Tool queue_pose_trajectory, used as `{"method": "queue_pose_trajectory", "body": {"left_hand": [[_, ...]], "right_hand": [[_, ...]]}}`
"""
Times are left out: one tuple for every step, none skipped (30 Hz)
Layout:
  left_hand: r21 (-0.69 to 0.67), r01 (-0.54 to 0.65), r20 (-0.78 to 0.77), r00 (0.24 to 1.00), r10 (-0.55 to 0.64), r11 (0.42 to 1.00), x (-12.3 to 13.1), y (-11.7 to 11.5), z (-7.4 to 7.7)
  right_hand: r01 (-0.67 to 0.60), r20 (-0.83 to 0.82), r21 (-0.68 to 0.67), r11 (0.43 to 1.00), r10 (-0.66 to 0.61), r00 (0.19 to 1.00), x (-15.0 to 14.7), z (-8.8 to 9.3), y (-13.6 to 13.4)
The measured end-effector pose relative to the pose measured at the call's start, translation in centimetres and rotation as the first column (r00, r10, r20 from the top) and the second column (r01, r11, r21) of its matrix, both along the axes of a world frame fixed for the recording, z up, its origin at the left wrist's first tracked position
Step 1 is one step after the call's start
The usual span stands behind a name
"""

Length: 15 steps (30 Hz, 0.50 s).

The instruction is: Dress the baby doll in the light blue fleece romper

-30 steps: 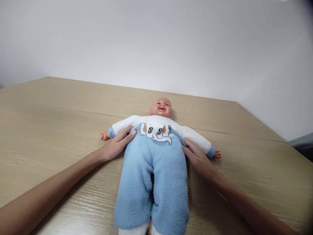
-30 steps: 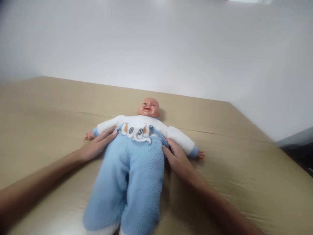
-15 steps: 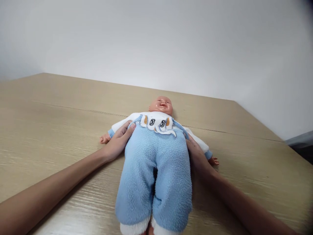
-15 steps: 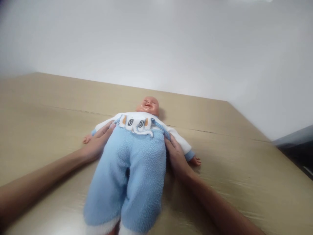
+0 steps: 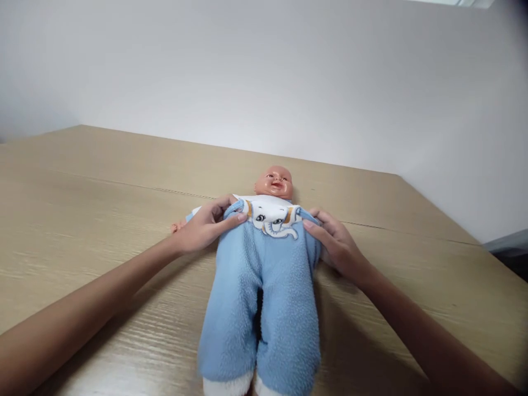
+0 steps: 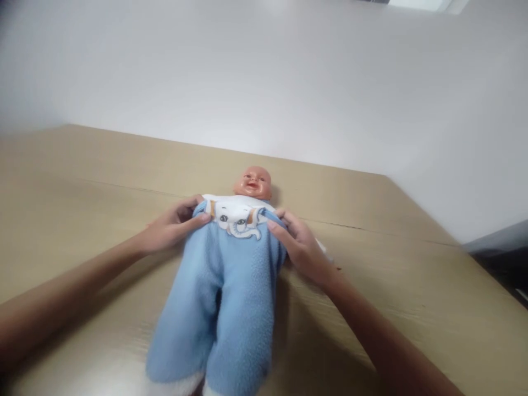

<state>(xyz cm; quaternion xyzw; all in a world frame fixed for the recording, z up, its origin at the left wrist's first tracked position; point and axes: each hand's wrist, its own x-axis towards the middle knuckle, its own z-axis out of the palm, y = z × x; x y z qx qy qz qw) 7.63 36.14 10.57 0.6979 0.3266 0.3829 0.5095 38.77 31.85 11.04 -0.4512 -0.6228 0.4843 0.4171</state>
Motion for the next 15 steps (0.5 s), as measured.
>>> {"method": "queue_pose_trajectory", "body": {"left_hand": [[0.004, -0.021, 0.003, 1.0, 0.021, 1.0, 0.0, 0.1, 0.0], [0.007, -0.047, -0.006, 0.999, 0.047, 0.999, -0.1, 0.1, -0.2], [0.005, -0.073, -0.022, 0.997, 0.073, 0.997, -0.2, 0.2, -0.6], [-0.001, -0.094, -0.038, 0.995, 0.094, 0.996, -0.3, 0.2, -1.1], [-0.009, -0.11, -0.045, 0.993, 0.109, 0.994, -0.5, 0.3, -1.6], [-0.016, -0.123, -0.041, 0.992, 0.122, 0.992, -0.6, 0.4, -2.1], [-0.016, -0.139, -0.023, 0.99, 0.139, 0.99, -0.6, 0.5, -2.6], [-0.002, -0.166, 0.001, 0.986, 0.166, 0.986, -0.7, 0.6, -3.1], [0.025, -0.208, 0.024, 0.978, 0.207, 0.978, -0.6, 0.6, -3.4], [0.061, -0.257, 0.045, 0.966, 0.255, 0.964, -0.5, 0.7, -3.7], [0.098, -0.308, 0.062, 0.951, 0.303, 0.946, -0.4, 0.8, -3.9], [0.131, -0.354, 0.079, 0.935, 0.346, 0.926, -0.3, 0.8, -4.1], [0.159, -0.39, 0.097, 0.92, 0.378, 0.907, -0.2, 0.8, -4.3], [0.178, -0.414, 0.116, 0.91, 0.398, 0.893, -0.2, 0.7, -4.5], [0.192, -0.427, 0.133, 0.904, 0.407, 0.884, -0.1, 0.7, -4.8]], "right_hand": [[-0.006, -0.032, -0.024, 1.0, 0.005, 0.999, 0.0, 0.0, 0.5], [-0.003, -0.048, -0.046, 0.999, 0.001, 0.999, 0.0, -0.2, 1.0], [0.012, -0.038, -0.054, 0.998, -0.014, 0.999, -0.1, -0.5, 1.4], [0.034, -0.008, -0.05, 0.998, -0.035, 0.999, -0.1, -0.9, 1.7], [0.06, 0.029, -0.031, 0.998, -0.059, 0.998, -0.3, -1.2, 1.9], [0.081, 0.067, -0.004, 0.997, -0.081, 0.994, -0.4, -1.5, 1.9], [0.099, 0.101, 0.028, 0.995, -0.101, 0.99, -0.6, -1.6, 1.9], [0.109, 0.125, 0.056, 0.992, -0.115, 0.985, -0.8, -1.6, 1.9], [0.115, 0.138, 0.079, 0.99, -0.125, 0.982, -1.1, -1.4, 1.9], [0.121, 0.146, 0.097, 0.988, -0.134, 0.98, -1.4, -1.1, 2.0], [0.13, 0.154, 0.117, 0.985, -0.147, 0.977, -1.7, -0.7, 2.2], [0.143, 0.165, 0.151, 0.978, -0.167, 0.972, -2.1, -0.1, 2.6], [0.157, 0.183, 0.208, 0.965, -0.196, 0.963, -2.6, 0.4, 3.1], [0.169, 0.203, 0.281, 0.945, -0.231, 0.952, -3.2, 1.0, 3.6], [0.174, 0.22, 0.361, 0.916, -0.265, 0.939, -3.9, 1.5, 4.3]]}}
